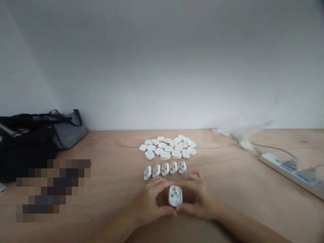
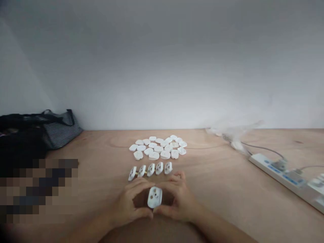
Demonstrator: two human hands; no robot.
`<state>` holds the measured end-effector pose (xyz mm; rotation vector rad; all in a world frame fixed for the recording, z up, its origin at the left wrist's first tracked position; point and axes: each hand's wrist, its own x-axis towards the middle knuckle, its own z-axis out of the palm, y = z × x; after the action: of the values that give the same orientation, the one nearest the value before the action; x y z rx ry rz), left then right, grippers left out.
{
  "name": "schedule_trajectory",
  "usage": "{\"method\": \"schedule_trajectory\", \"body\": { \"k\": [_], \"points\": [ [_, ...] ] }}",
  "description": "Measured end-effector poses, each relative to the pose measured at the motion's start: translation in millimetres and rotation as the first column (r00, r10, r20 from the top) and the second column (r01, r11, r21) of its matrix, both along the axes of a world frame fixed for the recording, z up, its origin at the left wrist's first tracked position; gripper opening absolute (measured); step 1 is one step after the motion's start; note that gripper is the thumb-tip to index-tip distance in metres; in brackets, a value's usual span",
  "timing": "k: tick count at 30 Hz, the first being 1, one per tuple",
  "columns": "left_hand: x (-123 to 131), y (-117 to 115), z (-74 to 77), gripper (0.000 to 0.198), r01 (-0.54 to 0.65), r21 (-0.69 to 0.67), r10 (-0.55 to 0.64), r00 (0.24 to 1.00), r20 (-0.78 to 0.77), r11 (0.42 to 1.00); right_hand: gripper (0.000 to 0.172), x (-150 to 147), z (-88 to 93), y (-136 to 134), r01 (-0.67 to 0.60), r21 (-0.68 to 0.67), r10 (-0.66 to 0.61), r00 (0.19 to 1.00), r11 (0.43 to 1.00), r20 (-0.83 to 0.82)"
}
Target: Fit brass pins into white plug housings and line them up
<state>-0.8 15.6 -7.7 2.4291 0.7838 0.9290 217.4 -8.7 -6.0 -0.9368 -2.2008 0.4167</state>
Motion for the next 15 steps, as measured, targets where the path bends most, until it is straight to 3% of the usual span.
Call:
{"method": "schedule_trajectory", "body": {
  "k": [7, 11, 15],
  "points": [
    [2, -2, 2.3, 0.049, -0.008, 0.004, 0.008, 1.000, 0.004, 1.000, 0.051, -1, -6.4, 2, 0.054, -0.009, -0.054, 0.998, 0.999, -0.045],
    [0, -4, 7.7, 0.045, -0.166, 0.030, 0.162, 0.981, 0.105, 0.986, 0.064, 1, -2.3, 2, 0.020, -0.053, -0.018, 0.999, 0.998, 0.038],
    [-1, -4, 7.4, 0.044, -0.252, 0.001, 0.249, 0.958, 0.144, 0.968, 0.044, 0, 2.0, 0, -0.042, -0.045, 0.050, 0.978, 0.998, 0.204]
  ]
}}
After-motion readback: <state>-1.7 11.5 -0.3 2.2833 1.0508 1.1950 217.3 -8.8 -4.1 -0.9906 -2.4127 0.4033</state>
